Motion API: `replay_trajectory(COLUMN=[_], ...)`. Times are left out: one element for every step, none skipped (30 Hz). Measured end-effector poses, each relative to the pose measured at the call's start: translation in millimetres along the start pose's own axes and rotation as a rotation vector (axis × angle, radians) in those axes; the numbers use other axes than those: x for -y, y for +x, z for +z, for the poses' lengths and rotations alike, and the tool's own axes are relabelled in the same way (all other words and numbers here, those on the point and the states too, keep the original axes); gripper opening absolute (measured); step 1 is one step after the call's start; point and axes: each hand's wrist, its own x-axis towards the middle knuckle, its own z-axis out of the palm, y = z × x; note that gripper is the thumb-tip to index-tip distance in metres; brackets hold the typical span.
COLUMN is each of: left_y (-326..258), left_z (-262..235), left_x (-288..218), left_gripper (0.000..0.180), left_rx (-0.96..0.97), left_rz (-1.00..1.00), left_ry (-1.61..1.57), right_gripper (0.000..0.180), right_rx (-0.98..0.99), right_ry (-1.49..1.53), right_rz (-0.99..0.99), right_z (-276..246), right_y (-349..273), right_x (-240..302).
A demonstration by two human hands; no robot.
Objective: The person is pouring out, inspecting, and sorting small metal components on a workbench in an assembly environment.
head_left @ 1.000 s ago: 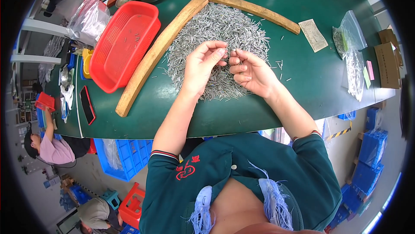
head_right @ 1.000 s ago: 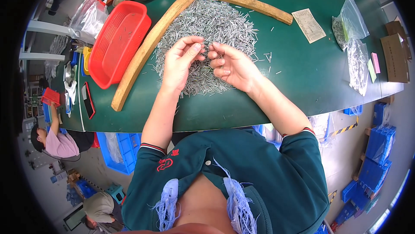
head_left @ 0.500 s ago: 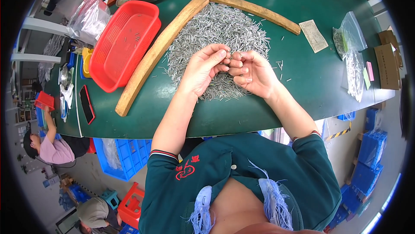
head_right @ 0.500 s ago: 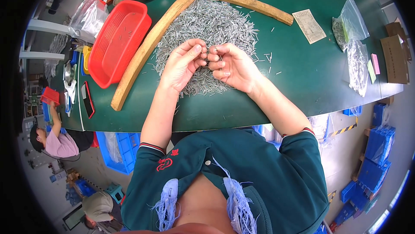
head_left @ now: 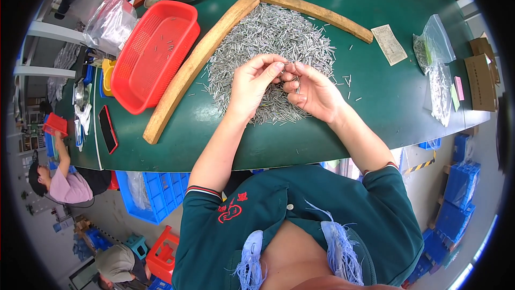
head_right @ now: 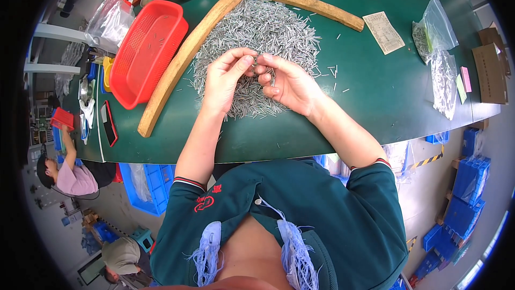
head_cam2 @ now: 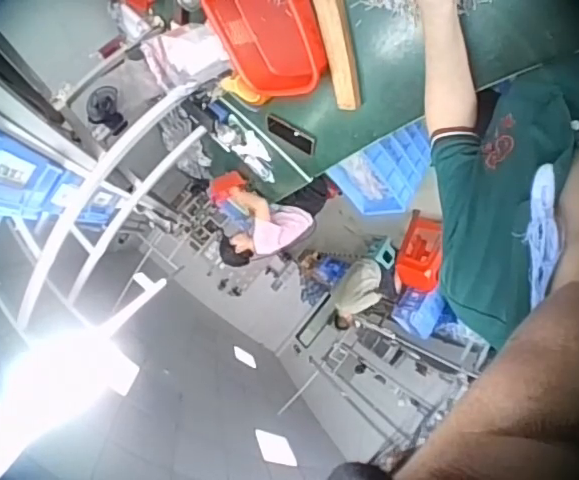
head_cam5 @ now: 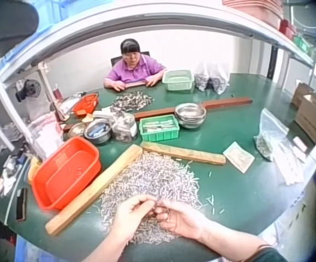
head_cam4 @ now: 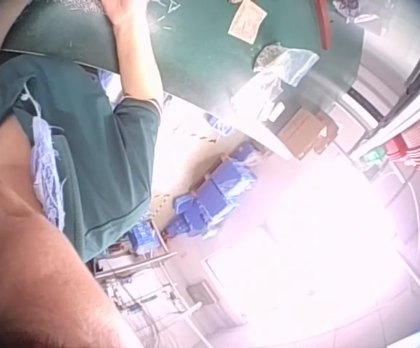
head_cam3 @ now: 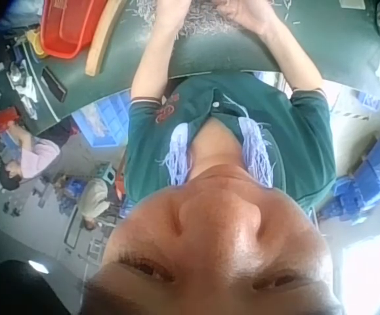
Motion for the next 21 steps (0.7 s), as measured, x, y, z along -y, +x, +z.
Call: replay_trajectory(left_y=[0, 0, 0, 0, 0, 0, 0, 1, 1, 1, 0, -1, 0, 3, 4, 5, 5, 6, 7, 8, 8], left_z=[0, -1, -1, 0, 1, 2, 1, 0, 0, 1, 3, 4, 2, -3, -7, -9, -10, -12, -14, -15, -16], left_x=[1, 3, 4, 5, 6, 7, 8, 9, 8, 7, 4, 2, 2, 2, 2, 2, 2, 3, 4, 5, 6], left_gripper=[0.015, 0.016, 0.016, 0.016, 0.017, 0.017, 0.017, 0.018, 0.020, 0.020, 0.021, 0.023, 0.023, 0.024, 0.025, 0.025, 0.025, 0.025, 0.025, 0.025, 0.026], left_rx=[0.000, -0.011, -0.021, -0.021, -0.031, -0.039, -0.038, -0.033, -0.028, -0.028, -0.027, -0.026, -0.026, -0.024, -0.023, -0.023, -0.020, -0.018, -0.018, 0.008, 0.034], left_rz=[0.000, 0.027, 0.054, 0.054, 0.143, 0.233, 0.233, 0.270, 0.307, 0.307, 0.208, 0.110, 0.110, 0.016, -0.079, -0.079, -0.123, -0.166, -0.166, -0.203, -0.239], left_ry=[0.000, 0.034, 0.068, 0.068, 0.187, 0.307, 0.307, 0.365, 0.424, 0.424, 0.255, 0.087, 0.087, -0.053, -0.193, -0.193, -0.260, -0.328, -0.329, -0.419, -0.509], right_gripper=[0.019, 0.019, 0.018, 0.018, 0.018, 0.018, 0.018, 0.018, 0.018, 0.018, 0.018, 0.016, 0.015, 0.015, 0.014, 0.012, 0.012, 0.012, 0.011, 0.011, 0.011], right_rx=[0.015, 0.016, -0.005, -0.026, -0.026, -0.038, -0.050, -0.050, -0.060, -0.071, -0.071, -0.073, -0.076, -0.076, -0.051, -0.027, -0.027, -0.007, 0.013, 0.012, 0.047], right_ry=[0.007, 0.007, -0.035, -0.078, -0.078, -0.081, -0.084, -0.084, -0.093, -0.101, -0.101, -0.072, -0.043, -0.043, -0.007, 0.028, 0.028, 0.029, 0.030, 0.030, 0.034], right_rz=[0.001, 0.002, -0.024, -0.049, -0.049, -0.051, -0.054, -0.055, -0.060, -0.064, -0.064, -0.038, -0.011, -0.011, -0.005, 0.001, 0.001, 0.016, 0.031, 0.032, 0.035], right_z=[0, 2, 4, 6, 6, 5, 5, 4, 4, 4, 3, 3, 3, 3, 3, 3, 2, 1, 0, 0, 0], right_y=[0, -1, -2, -2, -2, -2, -2, -2, -2, -1, -1, 0, 0, 0, 0, 0, 1, 2, 2, 1, 1], right_x=[0, 0, -1, -1, -1, -1, -1, -1, -1, -1, -1, 0, 0, 1, 1, 1, 1, 1, 1, 1, 1])
